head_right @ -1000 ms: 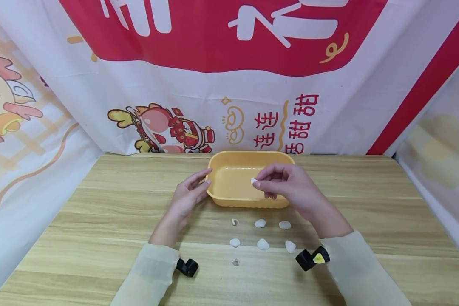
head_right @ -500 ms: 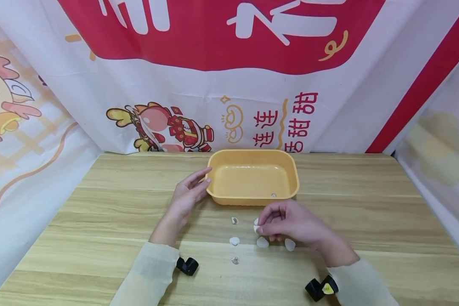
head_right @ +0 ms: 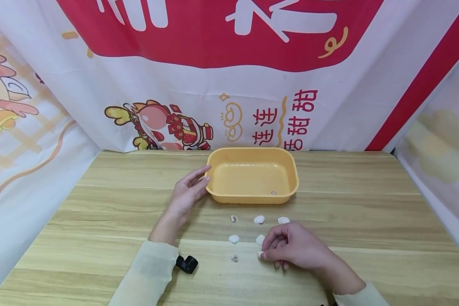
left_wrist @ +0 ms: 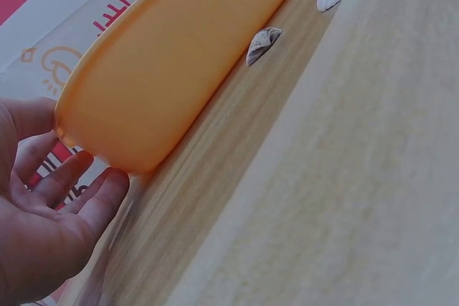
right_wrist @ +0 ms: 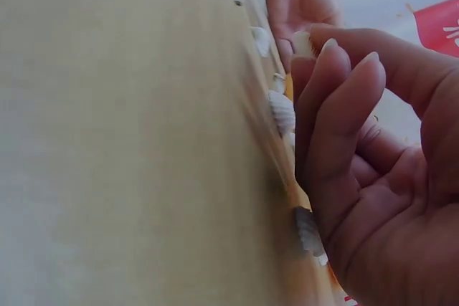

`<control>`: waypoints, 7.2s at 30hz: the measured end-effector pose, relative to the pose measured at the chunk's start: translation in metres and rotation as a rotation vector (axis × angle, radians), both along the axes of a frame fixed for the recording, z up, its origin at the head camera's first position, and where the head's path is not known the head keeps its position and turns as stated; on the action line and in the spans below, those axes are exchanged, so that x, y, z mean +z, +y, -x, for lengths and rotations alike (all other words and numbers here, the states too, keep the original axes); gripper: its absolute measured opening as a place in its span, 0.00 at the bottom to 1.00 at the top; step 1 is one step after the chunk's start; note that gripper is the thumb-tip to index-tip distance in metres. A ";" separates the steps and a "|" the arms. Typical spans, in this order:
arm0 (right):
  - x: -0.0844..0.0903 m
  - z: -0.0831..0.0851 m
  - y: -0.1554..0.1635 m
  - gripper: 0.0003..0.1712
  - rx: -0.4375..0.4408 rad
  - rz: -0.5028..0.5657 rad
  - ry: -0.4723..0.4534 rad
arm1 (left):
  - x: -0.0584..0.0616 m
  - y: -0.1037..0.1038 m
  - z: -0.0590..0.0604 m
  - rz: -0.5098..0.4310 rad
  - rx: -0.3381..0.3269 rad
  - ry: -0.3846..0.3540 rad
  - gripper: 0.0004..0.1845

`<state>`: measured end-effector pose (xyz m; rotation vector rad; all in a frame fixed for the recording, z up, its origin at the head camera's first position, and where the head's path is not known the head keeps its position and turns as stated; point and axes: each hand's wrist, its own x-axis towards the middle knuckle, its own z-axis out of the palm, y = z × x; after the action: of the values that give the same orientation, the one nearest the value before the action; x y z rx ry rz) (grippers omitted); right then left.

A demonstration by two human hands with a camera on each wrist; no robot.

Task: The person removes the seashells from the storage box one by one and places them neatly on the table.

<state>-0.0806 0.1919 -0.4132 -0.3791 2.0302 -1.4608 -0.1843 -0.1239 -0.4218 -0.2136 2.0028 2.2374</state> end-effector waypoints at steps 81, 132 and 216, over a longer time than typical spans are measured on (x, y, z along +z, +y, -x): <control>0.008 -0.018 -0.004 0.11 -0.178 -0.204 0.174 | -0.001 0.002 0.000 -0.011 0.001 -0.012 0.21; 0.049 0.155 -0.016 0.05 0.266 -0.640 0.555 | -0.001 0.000 -0.002 -0.002 -0.005 -0.004 0.21; 0.085 0.102 -0.015 0.12 -0.263 -0.216 0.486 | -0.003 0.000 -0.002 0.009 -0.005 -0.005 0.20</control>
<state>-0.1822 0.1767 -0.3286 -0.4186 2.6854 -1.3711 -0.1823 -0.1238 -0.4249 -0.2146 2.0097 2.2227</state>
